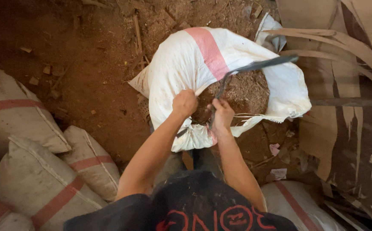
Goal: The person uses a shovel to scoop wood shavings from a pile on the floor and transfers them into a white sack. After filling the sack, the person ties the top closed using a black strap.
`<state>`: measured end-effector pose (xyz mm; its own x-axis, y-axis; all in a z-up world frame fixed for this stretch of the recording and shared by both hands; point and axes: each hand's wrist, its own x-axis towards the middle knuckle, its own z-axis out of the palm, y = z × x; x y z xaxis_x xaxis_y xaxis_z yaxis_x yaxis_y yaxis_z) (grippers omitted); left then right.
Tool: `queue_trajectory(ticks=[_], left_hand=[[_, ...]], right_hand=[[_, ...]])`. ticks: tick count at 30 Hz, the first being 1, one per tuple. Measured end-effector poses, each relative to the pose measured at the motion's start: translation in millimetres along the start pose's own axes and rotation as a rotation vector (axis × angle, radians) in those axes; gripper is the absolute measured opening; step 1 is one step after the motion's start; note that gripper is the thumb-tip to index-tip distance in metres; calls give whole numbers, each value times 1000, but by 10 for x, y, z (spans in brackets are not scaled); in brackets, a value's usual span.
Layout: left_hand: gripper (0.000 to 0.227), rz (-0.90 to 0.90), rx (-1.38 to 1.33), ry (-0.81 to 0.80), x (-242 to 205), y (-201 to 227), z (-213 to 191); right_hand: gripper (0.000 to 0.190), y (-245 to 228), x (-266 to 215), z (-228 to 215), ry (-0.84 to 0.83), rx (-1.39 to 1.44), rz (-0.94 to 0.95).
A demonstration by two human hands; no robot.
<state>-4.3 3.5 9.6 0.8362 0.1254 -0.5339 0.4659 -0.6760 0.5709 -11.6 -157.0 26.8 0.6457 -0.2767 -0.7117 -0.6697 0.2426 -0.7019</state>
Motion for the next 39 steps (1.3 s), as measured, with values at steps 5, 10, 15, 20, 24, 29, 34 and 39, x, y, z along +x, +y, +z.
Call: queue_trajectory(ticks=[5, 10, 15, 20, 24, 29, 34, 39], left_hand=[[17, -21, 21, 54, -427, -17, -57], [18, 19, 84, 123, -285, -54, 96], [27, -57, 27, -126, 125, -213, 2], [28, 55, -136, -204, -132, -278, -249], [28, -107, -83, -165, -311, -91, -267], [33, -133, -47, -180, -163, -8, -313], [28, -38, -234, -122, -261, -115, -348], [32, 62, -370, 136, -656, -100, -212]], right_hand=[[10, -116, 107, -171, 0, 116, 27], [12, 27, 134, -140, -96, 5, 45], [11, 235, 97, 7, -71, -10, 28], [13, 210, 68, 53, -58, 25, 47], [16, 192, 87, 70, -14, -3, -36], [17, 195, 105, 105, 16, -44, -81], [13, 185, 0, 136, -43, -170, -51], [25, 181, 104, 238, -164, -422, -108]])
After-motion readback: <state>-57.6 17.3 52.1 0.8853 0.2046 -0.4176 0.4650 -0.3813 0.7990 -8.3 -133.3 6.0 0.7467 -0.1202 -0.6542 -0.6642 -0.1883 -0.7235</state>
